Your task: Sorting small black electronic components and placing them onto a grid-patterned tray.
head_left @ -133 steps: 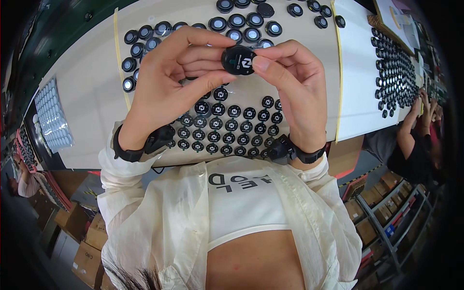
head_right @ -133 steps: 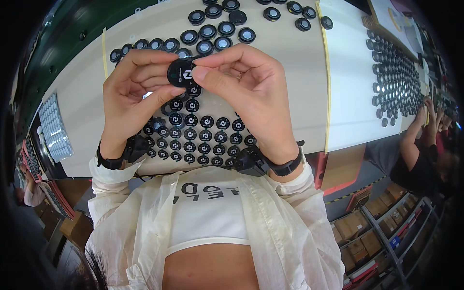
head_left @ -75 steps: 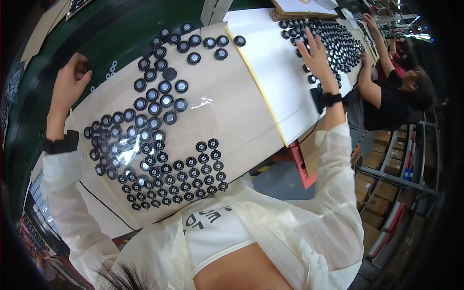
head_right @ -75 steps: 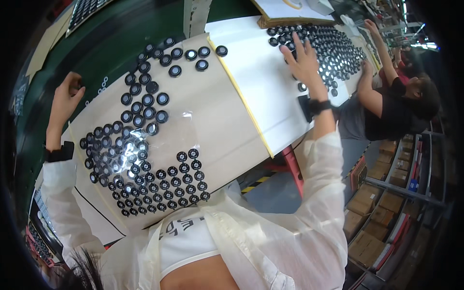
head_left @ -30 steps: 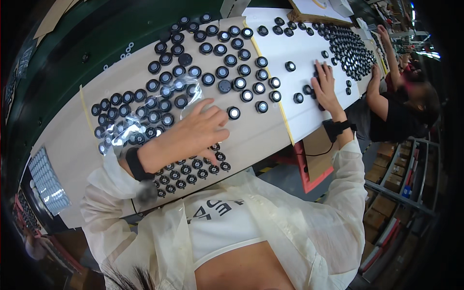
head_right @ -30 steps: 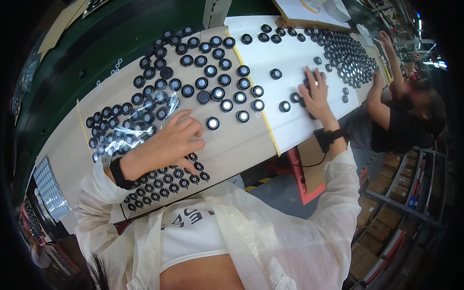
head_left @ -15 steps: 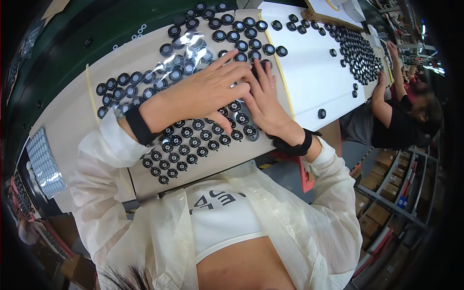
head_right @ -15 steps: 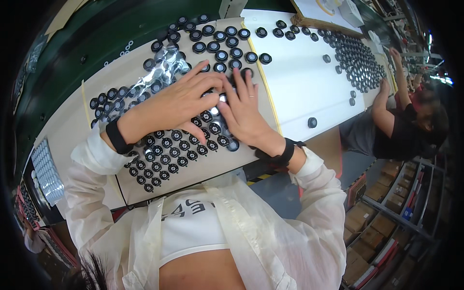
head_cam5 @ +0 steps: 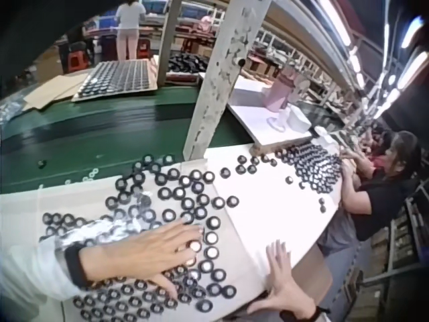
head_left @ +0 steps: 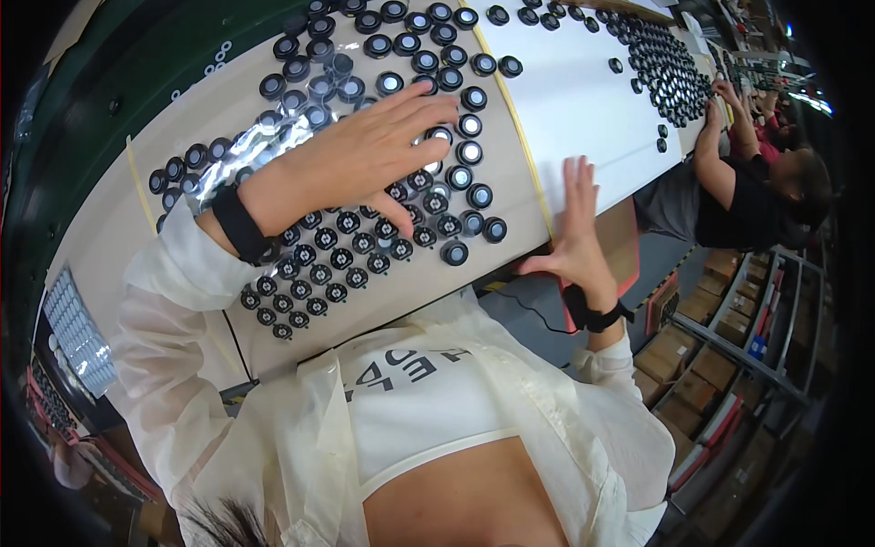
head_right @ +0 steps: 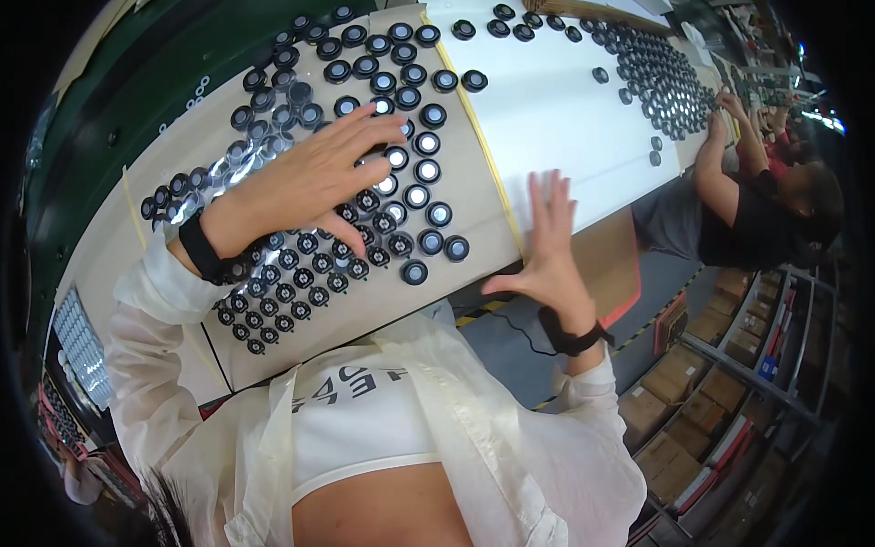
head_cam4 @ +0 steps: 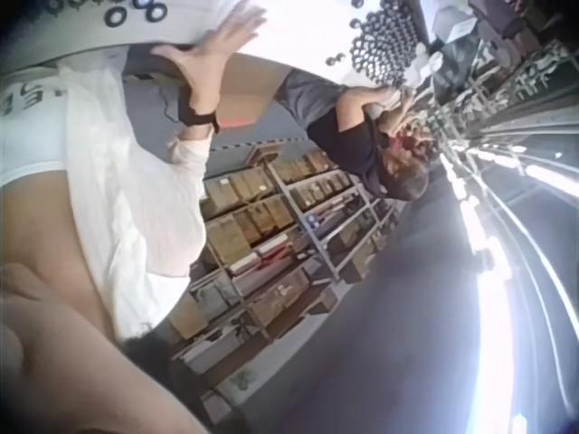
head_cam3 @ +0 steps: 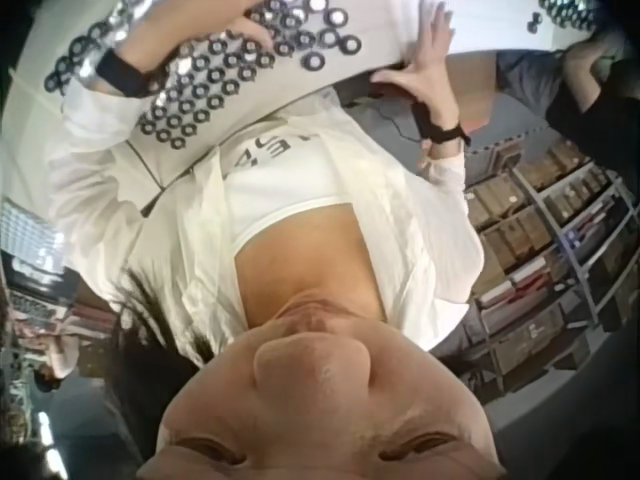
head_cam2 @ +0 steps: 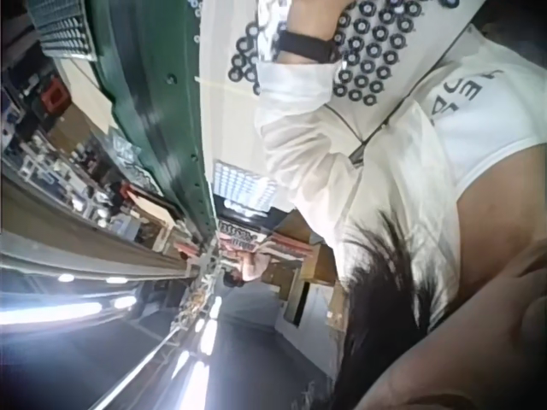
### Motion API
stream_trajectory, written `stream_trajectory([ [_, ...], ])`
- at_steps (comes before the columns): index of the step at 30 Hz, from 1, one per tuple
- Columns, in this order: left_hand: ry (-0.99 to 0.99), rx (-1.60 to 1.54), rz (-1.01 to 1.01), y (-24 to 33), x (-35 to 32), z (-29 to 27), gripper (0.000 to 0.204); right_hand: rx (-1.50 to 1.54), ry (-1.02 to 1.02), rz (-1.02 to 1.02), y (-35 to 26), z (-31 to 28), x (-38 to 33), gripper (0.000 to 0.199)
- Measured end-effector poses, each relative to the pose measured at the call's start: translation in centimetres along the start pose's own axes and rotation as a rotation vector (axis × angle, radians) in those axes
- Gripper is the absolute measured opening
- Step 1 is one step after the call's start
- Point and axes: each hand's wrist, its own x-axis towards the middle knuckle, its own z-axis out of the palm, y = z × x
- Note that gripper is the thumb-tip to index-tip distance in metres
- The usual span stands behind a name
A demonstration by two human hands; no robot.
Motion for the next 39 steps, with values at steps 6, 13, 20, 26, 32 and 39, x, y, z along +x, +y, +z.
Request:
stream_trajectory([
  [6, 0.022, 0.061, -0.006, -0.2, -0.2, 0.3, 0.071, -0.111, 0.006, -0.16, -7.3, 5.3, 2.2, 0.114],
  [13, 0.061, 0.071, -0.009, -0.3, -0.9, -0.3, 0.078, 0.035, 0.043, -0.245, -11.6, 7.2, 5.6, 0.113],
  [20, 0.01, 0.116, -0.008, 0.4, 0.0, 0.6, 0.085, 0.295, -0.125, -0.342, -10.0, 3.8, 5.9, 0.119],
  [26, 0.056, 0.124, -0.153, 0.8, 0.1, 1.3, 0.07, -0.301, -0.07, -0.318, 8.7, -7.1, 13.7, 0.079],
  [32, -0.041, 0.213, -0.277, 4.5, -0.1, 0.9, 0.083, -0.323, 0.5, 0.325, 23.4, -9.1, 25.8, 0.071],
  [39, -0.076, 0.13, -0.451, 6.8, -2.6, -0.4, 0.091, -0.294, 0.245, 0.373, 19.6, -5.2, 27.3, 0.076],
])
